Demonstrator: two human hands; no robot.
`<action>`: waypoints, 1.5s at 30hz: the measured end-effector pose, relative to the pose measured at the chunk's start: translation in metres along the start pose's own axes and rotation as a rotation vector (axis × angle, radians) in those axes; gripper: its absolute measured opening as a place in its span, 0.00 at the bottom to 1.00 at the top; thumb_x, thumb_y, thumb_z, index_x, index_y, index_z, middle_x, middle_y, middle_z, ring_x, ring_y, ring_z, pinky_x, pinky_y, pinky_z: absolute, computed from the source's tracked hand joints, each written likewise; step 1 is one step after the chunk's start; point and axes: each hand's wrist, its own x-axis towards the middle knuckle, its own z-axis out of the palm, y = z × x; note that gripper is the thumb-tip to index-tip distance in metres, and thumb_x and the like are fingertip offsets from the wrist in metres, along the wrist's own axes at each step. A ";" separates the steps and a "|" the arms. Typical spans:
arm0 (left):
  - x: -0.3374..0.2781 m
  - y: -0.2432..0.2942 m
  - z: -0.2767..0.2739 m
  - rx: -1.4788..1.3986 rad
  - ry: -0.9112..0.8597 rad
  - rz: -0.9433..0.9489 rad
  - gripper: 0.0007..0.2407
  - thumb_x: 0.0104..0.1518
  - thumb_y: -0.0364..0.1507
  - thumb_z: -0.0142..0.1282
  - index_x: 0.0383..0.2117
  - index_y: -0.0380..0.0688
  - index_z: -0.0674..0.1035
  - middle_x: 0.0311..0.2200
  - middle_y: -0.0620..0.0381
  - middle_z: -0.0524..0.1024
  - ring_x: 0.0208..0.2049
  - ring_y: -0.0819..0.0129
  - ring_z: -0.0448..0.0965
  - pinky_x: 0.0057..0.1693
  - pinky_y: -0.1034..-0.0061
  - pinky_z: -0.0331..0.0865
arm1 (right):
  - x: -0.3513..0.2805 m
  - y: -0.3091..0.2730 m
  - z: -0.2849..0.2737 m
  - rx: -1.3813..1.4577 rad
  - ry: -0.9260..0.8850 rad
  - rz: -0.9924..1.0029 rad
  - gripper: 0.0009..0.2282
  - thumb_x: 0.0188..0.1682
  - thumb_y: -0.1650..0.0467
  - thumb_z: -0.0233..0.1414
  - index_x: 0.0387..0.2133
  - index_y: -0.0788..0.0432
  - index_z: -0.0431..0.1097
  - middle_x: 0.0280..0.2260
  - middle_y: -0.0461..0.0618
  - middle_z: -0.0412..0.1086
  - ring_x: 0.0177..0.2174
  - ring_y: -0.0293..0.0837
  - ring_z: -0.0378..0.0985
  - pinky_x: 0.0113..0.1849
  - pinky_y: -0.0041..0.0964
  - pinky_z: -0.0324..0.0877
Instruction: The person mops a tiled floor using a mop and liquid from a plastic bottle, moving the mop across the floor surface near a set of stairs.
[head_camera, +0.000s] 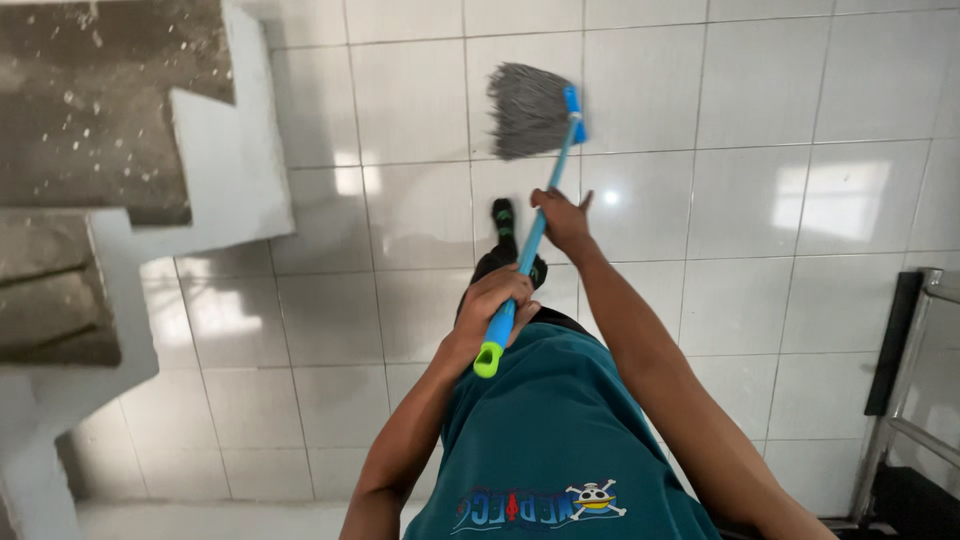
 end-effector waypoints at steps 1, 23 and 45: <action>0.012 -0.012 0.012 -0.042 0.005 -0.040 0.10 0.53 0.17 0.65 0.27 0.40 0.71 0.30 0.53 0.76 0.38 0.59 0.81 0.58 0.56 0.76 | 0.004 0.024 -0.008 -0.041 -0.033 0.077 0.14 0.45 0.77 0.55 0.41 0.49 0.64 0.43 0.43 0.72 0.54 0.50 0.71 0.55 0.91 0.39; 0.256 -0.030 0.047 -0.113 -0.351 -0.046 0.16 0.55 0.17 0.57 0.11 0.43 0.66 0.13 0.54 0.63 0.17 0.63 0.61 0.41 0.66 0.64 | 0.060 0.026 -0.141 0.560 0.402 -0.009 0.07 0.40 0.77 0.55 0.31 0.58 0.73 0.29 0.56 0.76 0.30 0.58 0.81 0.32 0.48 0.76; 0.238 0.010 0.218 0.319 0.422 -0.089 0.10 0.57 0.26 0.49 0.17 0.41 0.71 0.17 0.55 0.71 0.24 0.65 0.79 0.61 0.48 0.77 | 0.068 0.098 -0.218 0.128 -0.047 -0.542 0.06 0.45 0.66 0.56 0.31 0.55 0.73 0.37 0.56 0.75 0.49 0.52 0.76 0.63 0.74 0.37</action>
